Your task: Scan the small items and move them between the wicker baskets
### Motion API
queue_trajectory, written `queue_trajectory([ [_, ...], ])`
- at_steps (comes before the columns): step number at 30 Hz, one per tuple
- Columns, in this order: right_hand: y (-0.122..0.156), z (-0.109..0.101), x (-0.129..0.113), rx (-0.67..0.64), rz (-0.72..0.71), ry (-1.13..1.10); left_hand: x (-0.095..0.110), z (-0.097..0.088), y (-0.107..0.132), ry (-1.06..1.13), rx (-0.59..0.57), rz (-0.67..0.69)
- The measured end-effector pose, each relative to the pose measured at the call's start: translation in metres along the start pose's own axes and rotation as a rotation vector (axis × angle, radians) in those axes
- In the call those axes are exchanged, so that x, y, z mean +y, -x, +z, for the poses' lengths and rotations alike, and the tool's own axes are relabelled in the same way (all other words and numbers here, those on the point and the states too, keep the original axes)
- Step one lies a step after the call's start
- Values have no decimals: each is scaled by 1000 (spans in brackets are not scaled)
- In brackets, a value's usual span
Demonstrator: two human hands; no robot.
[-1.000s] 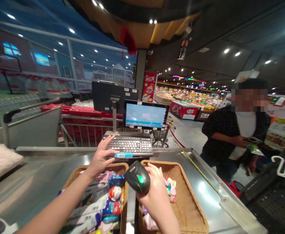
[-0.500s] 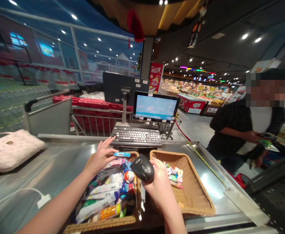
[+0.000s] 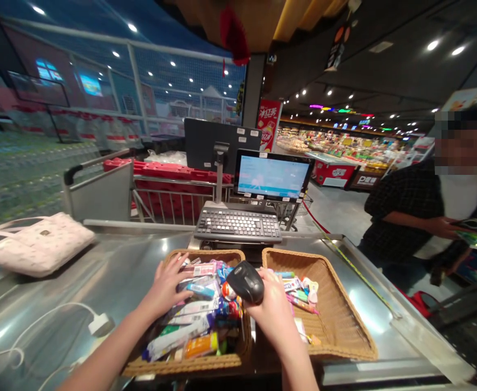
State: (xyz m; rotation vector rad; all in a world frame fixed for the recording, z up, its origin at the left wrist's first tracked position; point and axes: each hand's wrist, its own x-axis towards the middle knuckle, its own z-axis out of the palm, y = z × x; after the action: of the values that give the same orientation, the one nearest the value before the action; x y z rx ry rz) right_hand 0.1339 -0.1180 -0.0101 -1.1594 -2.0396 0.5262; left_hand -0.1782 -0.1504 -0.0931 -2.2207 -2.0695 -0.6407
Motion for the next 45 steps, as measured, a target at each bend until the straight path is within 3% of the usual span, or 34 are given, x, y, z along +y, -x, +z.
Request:
queue_trajectory([
  [3,3,-8,4,-25,2,72,8,-8,-3,-59,72,39],
  [8,15,-35,25,109,86,165,48,-16,-28,-54,112,193],
  [15,35,-121,71,391,161,285,138,-2,-83,37,84,416],
  [20,22,-171,81,508,124,282,207,44,-135,-14,-60,518],
  [23,13,-179,91,505,138,250,242,89,-156,-181,-282,554],
  [26,11,-177,109,480,178,226,266,138,-164,-242,-399,593],
  [30,17,-176,134,424,212,182,282,195,-165,-318,-526,607],
  [34,20,-183,150,409,230,135,287,228,-173,-362,-550,574],
  [40,20,-192,168,388,246,58,280,237,-179,-393,-570,552],
  [45,14,-192,176,373,220,40,287,235,-178,-359,-628,519],
])
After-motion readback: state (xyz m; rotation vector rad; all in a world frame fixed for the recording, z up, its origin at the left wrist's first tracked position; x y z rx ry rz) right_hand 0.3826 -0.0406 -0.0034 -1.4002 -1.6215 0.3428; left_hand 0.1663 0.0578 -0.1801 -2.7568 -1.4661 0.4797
